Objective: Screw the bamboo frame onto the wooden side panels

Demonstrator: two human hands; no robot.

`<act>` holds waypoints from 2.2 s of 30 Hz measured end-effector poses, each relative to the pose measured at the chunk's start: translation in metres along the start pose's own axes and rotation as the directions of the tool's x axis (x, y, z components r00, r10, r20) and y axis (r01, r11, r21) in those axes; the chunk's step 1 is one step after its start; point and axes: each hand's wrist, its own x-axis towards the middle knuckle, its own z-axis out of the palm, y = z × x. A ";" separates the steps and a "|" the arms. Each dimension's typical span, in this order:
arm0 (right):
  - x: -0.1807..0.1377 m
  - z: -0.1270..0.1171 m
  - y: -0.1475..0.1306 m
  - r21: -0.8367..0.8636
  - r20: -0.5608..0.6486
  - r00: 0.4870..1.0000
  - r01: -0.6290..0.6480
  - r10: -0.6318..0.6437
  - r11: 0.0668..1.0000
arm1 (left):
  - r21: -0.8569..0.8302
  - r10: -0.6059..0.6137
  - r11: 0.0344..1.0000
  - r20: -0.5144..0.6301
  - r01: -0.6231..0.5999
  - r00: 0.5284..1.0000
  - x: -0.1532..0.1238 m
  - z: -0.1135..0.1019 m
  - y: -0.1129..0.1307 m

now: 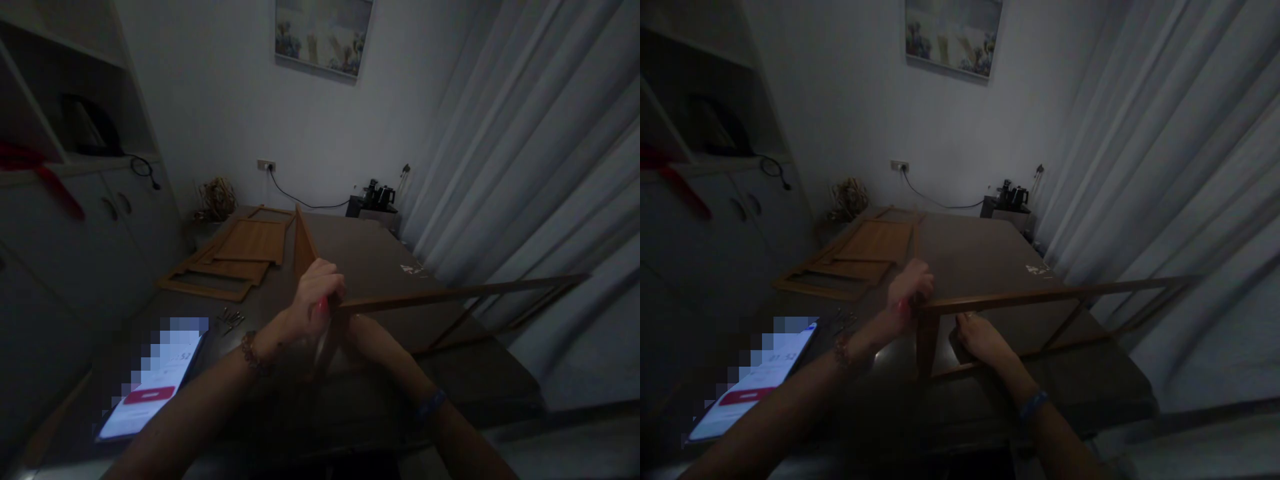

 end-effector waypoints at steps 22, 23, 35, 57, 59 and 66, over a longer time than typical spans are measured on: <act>-0.042 -0.074 -0.153 0.339 -0.888 0.456 0.565 0.059 0.752 | 0.015 -0.005 1.000 -0.019 0.005 1.000 -0.001 0.001 0.001; -0.038 -0.074 -0.152 0.330 -0.882 0.468 0.543 0.048 0.772 | 0.009 -0.003 1.000 -0.017 0.003 1.000 0.000 0.001 0.001; -0.033 -0.085 -0.147 0.140 -0.845 0.515 0.478 -0.147 0.867 | -0.008 -0.008 1.000 0.009 0.009 1.000 -0.004 0.001 -0.001; -0.031 -0.070 -0.143 0.402 -0.865 0.495 0.592 0.079 0.699 | -0.004 -0.028 1.000 0.019 0.028 0.999 0.001 -0.001 0.004; -0.030 -0.066 -0.142 0.429 -0.872 0.474 0.623 0.121 0.654 | 0.002 -0.022 1.000 0.015 0.022 1.000 0.001 -0.001 0.003; -0.033 -0.070 -0.134 0.259 -0.914 0.405 0.557 0.014 0.789 | 0.016 -0.001 1.000 0.022 0.001 1.000 0.001 -0.001 0.002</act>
